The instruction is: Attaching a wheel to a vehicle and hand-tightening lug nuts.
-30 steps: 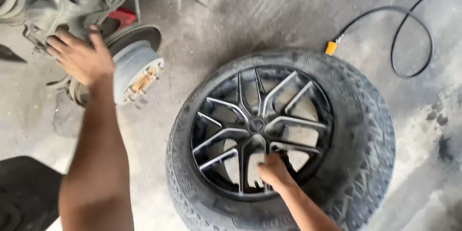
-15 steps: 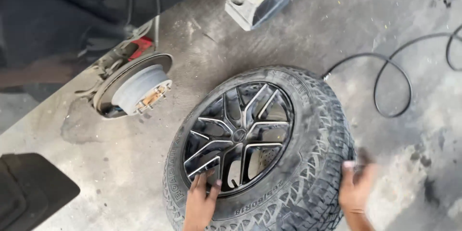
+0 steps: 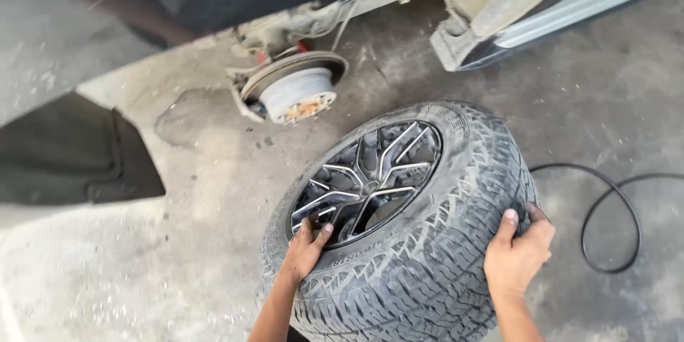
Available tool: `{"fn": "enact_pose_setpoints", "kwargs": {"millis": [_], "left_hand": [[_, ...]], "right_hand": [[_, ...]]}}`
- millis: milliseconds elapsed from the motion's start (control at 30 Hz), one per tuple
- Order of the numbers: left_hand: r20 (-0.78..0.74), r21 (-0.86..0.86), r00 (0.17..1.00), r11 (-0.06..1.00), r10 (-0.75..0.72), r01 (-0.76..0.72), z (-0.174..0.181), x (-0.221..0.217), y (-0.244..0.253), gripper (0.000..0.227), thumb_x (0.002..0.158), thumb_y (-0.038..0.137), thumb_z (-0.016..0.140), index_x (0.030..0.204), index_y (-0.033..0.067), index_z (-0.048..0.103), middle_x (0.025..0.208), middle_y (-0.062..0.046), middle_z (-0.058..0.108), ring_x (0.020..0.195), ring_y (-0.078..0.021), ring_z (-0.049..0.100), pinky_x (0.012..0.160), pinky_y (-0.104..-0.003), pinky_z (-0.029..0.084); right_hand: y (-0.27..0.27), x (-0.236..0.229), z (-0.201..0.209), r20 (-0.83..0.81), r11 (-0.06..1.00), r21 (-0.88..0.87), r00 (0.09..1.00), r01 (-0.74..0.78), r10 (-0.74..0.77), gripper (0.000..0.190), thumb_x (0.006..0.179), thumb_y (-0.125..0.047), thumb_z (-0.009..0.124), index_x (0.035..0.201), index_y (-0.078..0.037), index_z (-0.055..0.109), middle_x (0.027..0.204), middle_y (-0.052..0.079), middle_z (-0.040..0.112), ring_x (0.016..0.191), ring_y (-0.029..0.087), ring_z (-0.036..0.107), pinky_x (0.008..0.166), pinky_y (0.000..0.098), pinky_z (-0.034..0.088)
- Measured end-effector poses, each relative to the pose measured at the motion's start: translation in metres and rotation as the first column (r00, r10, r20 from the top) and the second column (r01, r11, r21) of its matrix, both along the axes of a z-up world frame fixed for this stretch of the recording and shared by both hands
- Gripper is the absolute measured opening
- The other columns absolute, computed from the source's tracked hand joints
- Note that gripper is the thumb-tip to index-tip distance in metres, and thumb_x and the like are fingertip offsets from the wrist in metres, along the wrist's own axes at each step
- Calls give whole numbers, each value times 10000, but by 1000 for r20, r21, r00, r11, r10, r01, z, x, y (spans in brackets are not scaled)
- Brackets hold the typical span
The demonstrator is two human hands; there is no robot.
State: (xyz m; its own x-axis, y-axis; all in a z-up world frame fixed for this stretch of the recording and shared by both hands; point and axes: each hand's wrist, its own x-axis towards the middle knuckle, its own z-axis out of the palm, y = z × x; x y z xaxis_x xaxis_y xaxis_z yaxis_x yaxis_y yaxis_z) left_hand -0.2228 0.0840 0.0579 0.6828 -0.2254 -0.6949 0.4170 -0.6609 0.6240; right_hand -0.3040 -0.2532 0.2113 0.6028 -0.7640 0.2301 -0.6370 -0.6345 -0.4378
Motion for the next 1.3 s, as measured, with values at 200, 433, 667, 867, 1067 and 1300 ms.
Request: {"fn": "enact_pose_setpoints", "kwargs": {"millis": [200, 433, 667, 867, 1067, 1300], "left_hand": [[45, -69, 963, 963, 265, -261, -22, -108, 12, 630, 931, 539, 585, 1290, 22, 567, 1322, -225, 648, 1281, -389, 586, 1076, -430, 444], [326, 97, 828, 855, 457, -510, -38, -263, -20, 417, 932, 393, 585, 1192, 71, 639, 1147, -151, 699, 1109, -358, 647, 946, -455, 468], [355, 267, 829, 802, 433, -534, -71, -341, -41, 343, 957, 383, 566, 1130, 99, 649, 1057, -121, 712, 1011, -328, 686, 861, -434, 538], [412, 299, 843, 822, 346, -484, -81, -381, -63, 354, 938, 384, 575, 1162, 118, 637, 1070, -108, 730, 989, -317, 710, 825, -424, 558], [299, 408, 905, 816, 304, -409, -101, -400, -51, 376, 938, 404, 567, 1209, 147, 613, 1045, -87, 745, 937, -289, 748, 781, -438, 585], [360, 501, 921, 802, 149, -325, -169, -429, 33, 413, 951, 397, 574, 1238, 100, 597, 1090, -172, 722, 951, -367, 729, 793, -474, 583]], "right_hand": [[15, -4, 0, -29, 966, -22, 966, -258, 258, 349, 1060, -212, 607, 1340, -3, 585, 1301, 199, 601, 1215, 406, 560, 1035, 515, 398], [18, -66, 4, 100, 801, -76, 794, -594, 599, 340, 1029, -201, 595, 1313, -16, 569, 1379, 166, 615, 1303, 365, 570, 1110, 489, 402], [-21, -152, -34, 177, 788, -139, 768, -600, 616, 381, 1064, -308, 556, 1217, 36, 610, 1315, 226, 580, 1298, 398, 562, 1139, 508, 445], [-67, -206, -82, 233, 730, -210, 692, -650, 683, 502, 1041, -450, 541, 1147, 37, 600, 1249, 226, 563, 1250, 420, 557, 1157, 540, 465], [-29, -186, -33, 220, 655, -156, 621, -739, 752, 560, 965, -444, 628, 1193, 68, 617, 1314, 258, 577, 1280, 445, 532, 1098, 580, 391], [34, -146, -3, 214, 582, -137, 550, -802, 807, 555, 974, -445, 629, 1210, 57, 643, 1337, 233, 595, 1319, 401, 523, 1108, 596, 357]]}}
